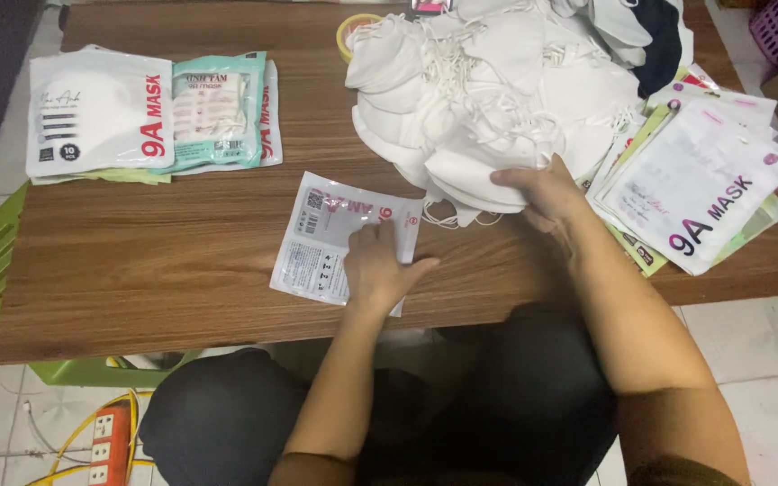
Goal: Picking up individual face masks from a pile and stacking them neatly on a table.
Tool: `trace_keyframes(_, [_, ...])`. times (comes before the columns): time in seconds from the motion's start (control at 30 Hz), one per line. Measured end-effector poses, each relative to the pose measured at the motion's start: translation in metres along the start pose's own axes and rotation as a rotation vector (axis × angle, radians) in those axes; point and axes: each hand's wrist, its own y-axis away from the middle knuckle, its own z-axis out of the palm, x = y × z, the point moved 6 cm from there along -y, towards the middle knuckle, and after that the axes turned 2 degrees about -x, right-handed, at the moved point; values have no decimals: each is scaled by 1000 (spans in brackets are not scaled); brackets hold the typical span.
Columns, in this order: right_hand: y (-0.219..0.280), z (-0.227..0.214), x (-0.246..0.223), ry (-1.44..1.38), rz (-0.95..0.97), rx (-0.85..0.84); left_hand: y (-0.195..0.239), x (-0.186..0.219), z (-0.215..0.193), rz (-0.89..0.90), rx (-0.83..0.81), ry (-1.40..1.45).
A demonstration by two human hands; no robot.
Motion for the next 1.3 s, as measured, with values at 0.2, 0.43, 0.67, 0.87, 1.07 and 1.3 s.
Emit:
trace_keyframes(0.2, [9,10,-3,5,-5,6,-6,-16,26,-9,-14,-15])
trace_keyframes(0.43, [14,16,-8,9,-8,-11,-11,-52,26,-58,-7,223])
trace_keyframes(0.67, [21,42,10,93,52,-186,-18,-64,32,-110,4,211])
trace_keyframes(0.87, [54,95,53,205,373,-280,-28,-64,43,3,78,237])
trace_keyframes(1.07, [52,120,95,27,398,-392,-33,-89,57,-96,84,421])
trace_keyframes(1.3, [28,98,113,63,458,-382,-12,-90,36,-248,119,649])
